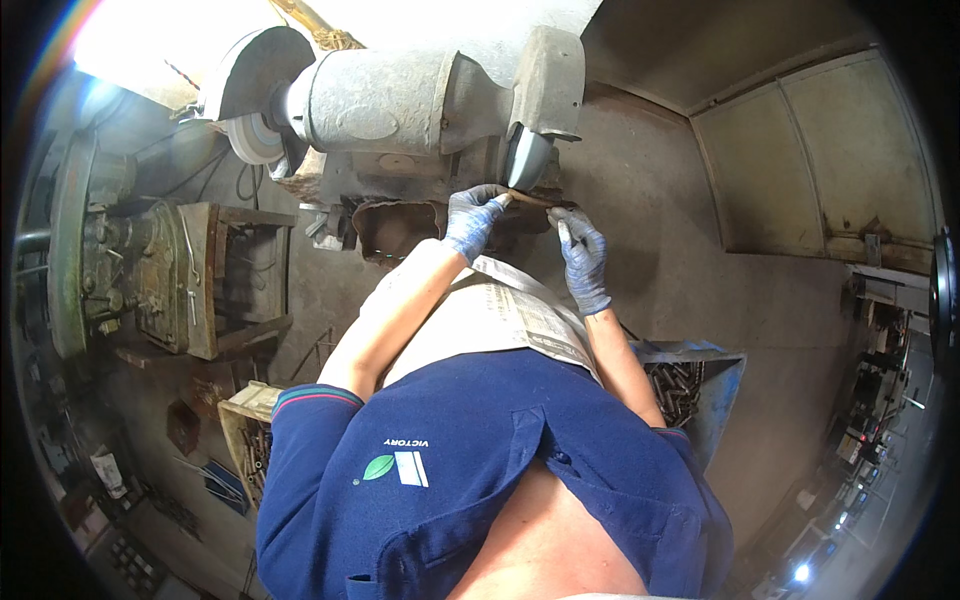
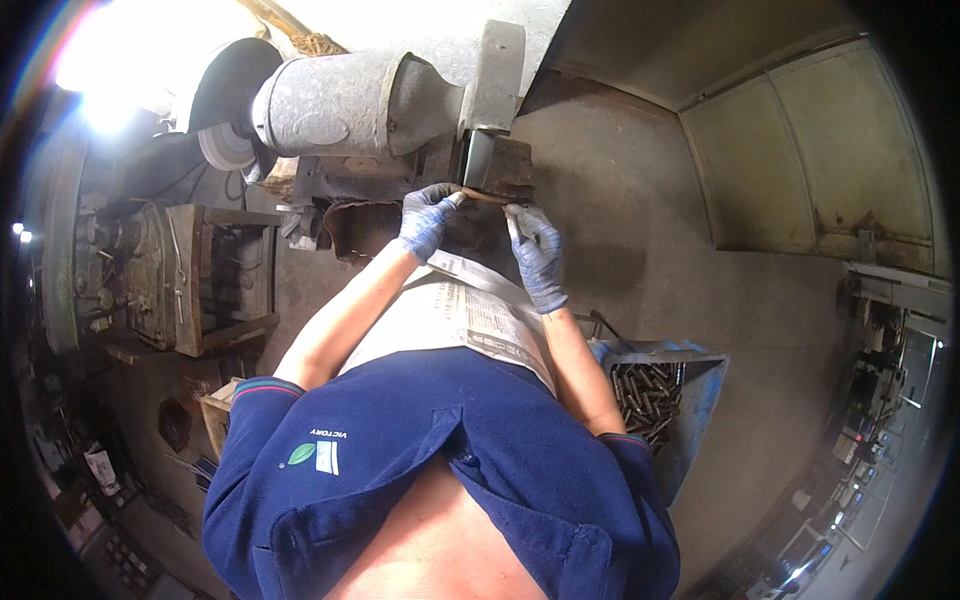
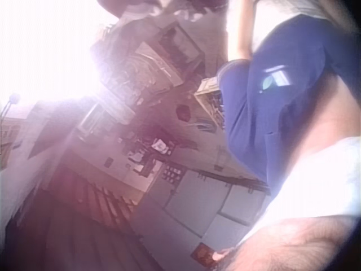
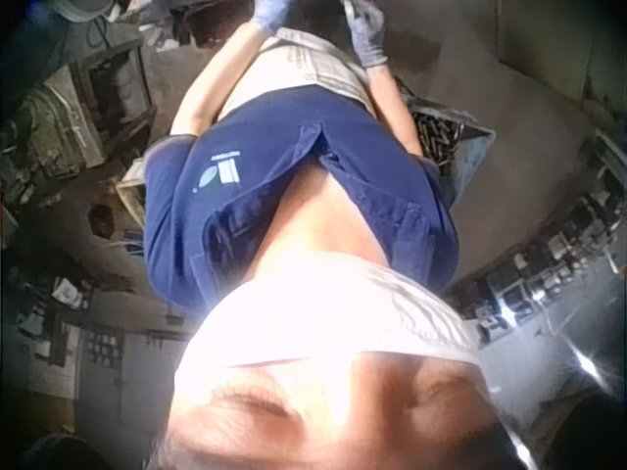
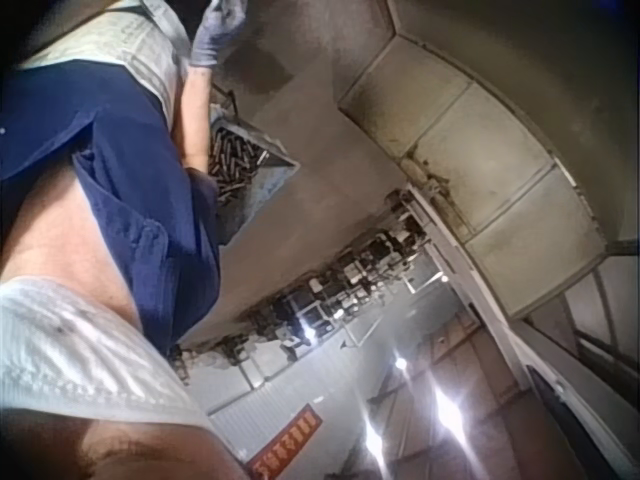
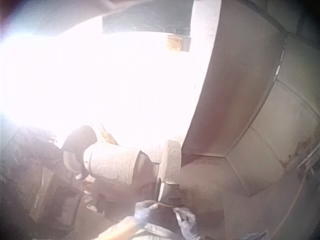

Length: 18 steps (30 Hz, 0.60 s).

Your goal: The person takes metal tubes from a crate and holds them against a rotating grinding wheel by hand. The person rotates the tubes to grind different sections of the surface before returning them to a separate container.

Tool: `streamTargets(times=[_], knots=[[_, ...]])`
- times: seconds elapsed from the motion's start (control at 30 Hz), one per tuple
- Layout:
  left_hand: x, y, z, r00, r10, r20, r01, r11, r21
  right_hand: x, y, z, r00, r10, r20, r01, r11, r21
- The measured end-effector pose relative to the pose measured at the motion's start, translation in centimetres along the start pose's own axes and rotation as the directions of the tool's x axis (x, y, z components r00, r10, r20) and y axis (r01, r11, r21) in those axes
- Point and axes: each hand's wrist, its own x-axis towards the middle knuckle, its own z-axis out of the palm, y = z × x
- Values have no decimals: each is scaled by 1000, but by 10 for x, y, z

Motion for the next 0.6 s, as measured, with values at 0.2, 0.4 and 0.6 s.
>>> streamTargets(times=[0.2, 0.4, 0.6], knots=[[0, 1, 4, 997, -1, -71, -4, 997, -72, 2, 13, 4, 999, 48, 0, -48, 998, 50], [-2, 13, -25, 992, -4, -125, -5, 997, -71, 11, -7, 33, 992, 96, 77, -102, 992, 70], [-4, 20, -25, 991, -24, -131, 22, 1000, -19, 12, 5, 41, 995, 96, -4, -94, 981, 171]])
